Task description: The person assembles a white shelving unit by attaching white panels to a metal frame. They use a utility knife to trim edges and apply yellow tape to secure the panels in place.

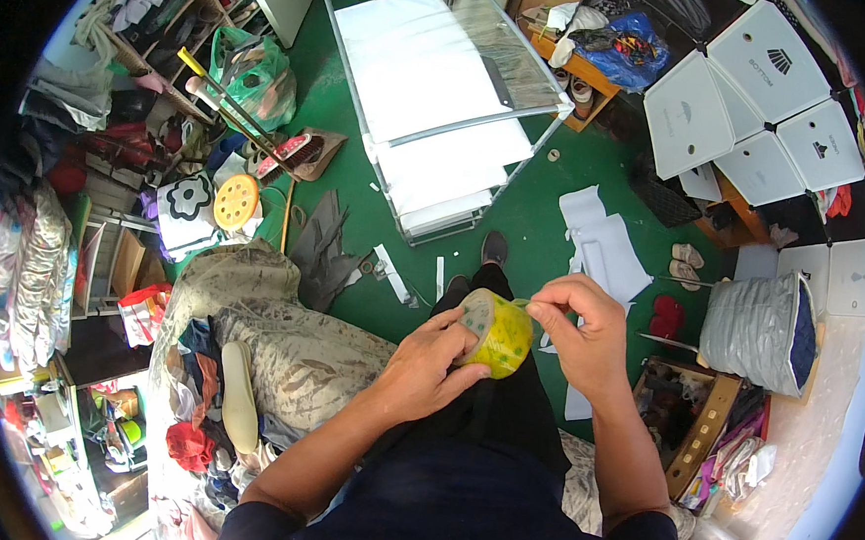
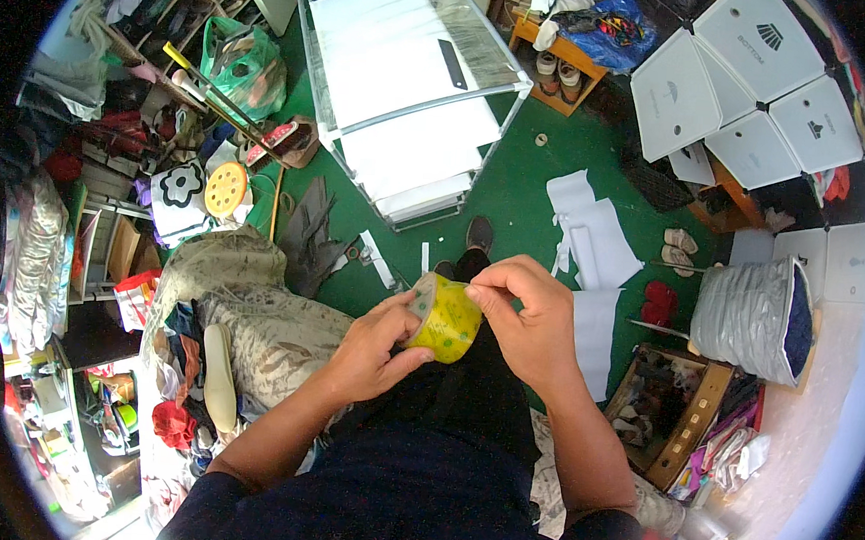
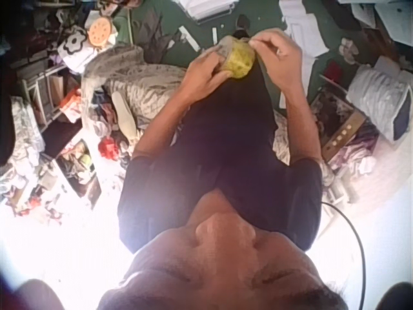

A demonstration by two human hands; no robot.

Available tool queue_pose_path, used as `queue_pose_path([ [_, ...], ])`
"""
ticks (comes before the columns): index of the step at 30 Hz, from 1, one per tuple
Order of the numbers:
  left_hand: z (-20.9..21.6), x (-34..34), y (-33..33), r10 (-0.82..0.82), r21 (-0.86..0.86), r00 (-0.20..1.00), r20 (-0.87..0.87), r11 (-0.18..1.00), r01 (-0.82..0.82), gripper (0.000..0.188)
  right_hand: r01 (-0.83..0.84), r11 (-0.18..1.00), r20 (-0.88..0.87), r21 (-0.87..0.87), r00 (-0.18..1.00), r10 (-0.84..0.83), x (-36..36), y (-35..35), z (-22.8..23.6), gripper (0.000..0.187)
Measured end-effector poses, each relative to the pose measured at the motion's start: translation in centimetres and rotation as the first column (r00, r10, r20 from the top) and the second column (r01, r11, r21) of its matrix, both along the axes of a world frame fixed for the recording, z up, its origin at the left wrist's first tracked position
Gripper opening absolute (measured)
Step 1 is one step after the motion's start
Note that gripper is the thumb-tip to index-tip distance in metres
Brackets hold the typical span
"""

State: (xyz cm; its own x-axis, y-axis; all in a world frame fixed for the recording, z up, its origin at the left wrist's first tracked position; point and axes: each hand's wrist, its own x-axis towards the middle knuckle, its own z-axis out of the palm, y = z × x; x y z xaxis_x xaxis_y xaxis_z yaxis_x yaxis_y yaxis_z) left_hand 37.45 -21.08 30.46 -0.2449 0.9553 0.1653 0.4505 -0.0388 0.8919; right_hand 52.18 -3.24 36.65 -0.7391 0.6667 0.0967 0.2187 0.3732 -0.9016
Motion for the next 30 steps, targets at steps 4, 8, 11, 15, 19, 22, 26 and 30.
queue_pose_path([
  [4,1.0,-0.3,-0.5,0.032,-0.074,0.999,0.029,0.997,-0.030,0.036,0.026,1.000,0.017,0.002,1.000,-0.027,0.6,-0.1,0.2,0.007],
  [8,2.9,-1.2,-0.8,0.066,-0.235,0.996,0.057,0.971,-0.051,0.042,0.138,0.981,-0.127,-0.136,0.980,-0.156,1.8,0.5,0.2,0.007],
  [11,4.0,-2.3,-1.4,0.063,-0.351,0.998,-0.005,0.934,-0.061,0.044,0.191,0.970,-0.258,-0.153,0.939,-0.226,3.3,2.3,1.9,0.005],
  [15,3.5,-3.7,-3.0,0.082,-0.315,0.996,-0.032,0.945,-0.088,0.049,0.311,0.924,-0.415,-0.223,0.827,-0.379,5.8,4.7,4.0,0.006],
  [19,7.2,-4.8,-2.9,0.004,-0.232,0.974,-0.227,0.971,-0.058,0.052,0.315,0.939,-0.556,-0.142,0.759,-0.338,7.2,4.9,5.0,0.005],
  [22,10.4,-4.9,-2.3,0.010,-0.162,0.941,-0.339,0.984,-0.069,0.042,0.333,0.938,-0.604,-0.092,0.730,-0.318,8.3,4.6,6.5,0.007],
  [26,12.6,-5.0,-2.4,0.080,0.007,0.902,-0.423,0.996,-0.085,0.039,0.363,0.932,-0.706,-0.025,0.653,-0.273,9.5,4.3,8.1,0.016],
  [30,14.6,-5.2,-2.5,0.134,0.140,0.831,-0.540,0.988,-0.068,0.032,0.505,0.855,-0.793,-0.118,0.471,-0.387,10.7,3.6,10.1,0.037],
])
